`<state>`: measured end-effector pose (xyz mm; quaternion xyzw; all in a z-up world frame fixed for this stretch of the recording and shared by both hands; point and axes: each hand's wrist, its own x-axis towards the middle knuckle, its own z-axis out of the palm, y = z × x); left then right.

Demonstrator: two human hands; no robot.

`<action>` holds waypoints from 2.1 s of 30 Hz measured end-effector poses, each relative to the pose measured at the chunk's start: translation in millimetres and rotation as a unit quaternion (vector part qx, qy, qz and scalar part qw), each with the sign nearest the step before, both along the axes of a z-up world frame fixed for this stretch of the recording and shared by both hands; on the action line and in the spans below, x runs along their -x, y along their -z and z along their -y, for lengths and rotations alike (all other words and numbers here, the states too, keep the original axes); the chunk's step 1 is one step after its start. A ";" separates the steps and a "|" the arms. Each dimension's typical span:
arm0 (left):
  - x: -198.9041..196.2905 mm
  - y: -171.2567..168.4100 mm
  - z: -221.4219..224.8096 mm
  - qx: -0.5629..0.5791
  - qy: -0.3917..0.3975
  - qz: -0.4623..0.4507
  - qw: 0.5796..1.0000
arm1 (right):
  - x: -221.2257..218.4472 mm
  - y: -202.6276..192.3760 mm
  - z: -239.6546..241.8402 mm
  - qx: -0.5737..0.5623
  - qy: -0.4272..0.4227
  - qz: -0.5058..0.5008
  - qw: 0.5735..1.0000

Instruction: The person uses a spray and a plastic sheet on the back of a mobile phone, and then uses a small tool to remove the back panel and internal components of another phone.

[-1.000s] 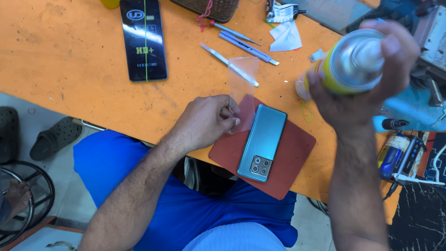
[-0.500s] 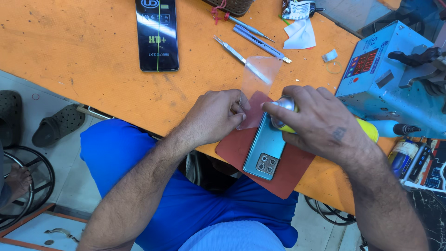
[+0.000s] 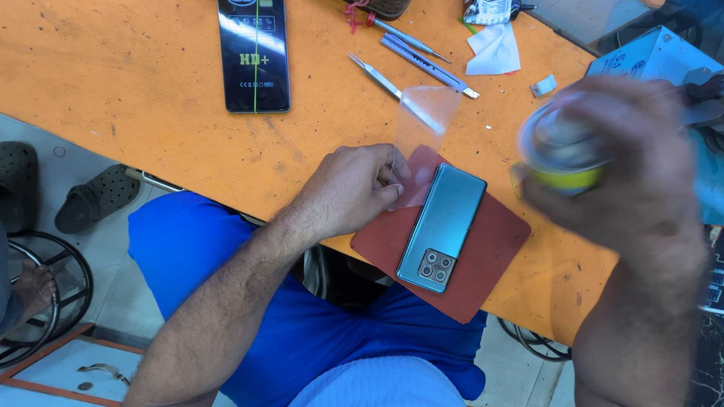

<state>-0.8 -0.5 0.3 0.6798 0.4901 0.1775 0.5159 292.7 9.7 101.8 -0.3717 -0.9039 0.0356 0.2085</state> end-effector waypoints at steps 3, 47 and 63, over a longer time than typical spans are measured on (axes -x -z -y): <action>-1.9 -0.7 -1.3 0.004 -0.003 -0.006 1.000 | -31.2 14.6 -4.1 -0.015 0.036 -0.088 0.995; -31.9 4.3 -3.5 0.014 0.012 -0.067 0.998 | 29.0 75.9 37.4 0.268 -0.027 0.040 0.962; -28.8 -0.4 1.2 0.095 0.039 -0.031 0.994 | 24.3 84.0 32.6 0.245 -0.072 0.045 0.966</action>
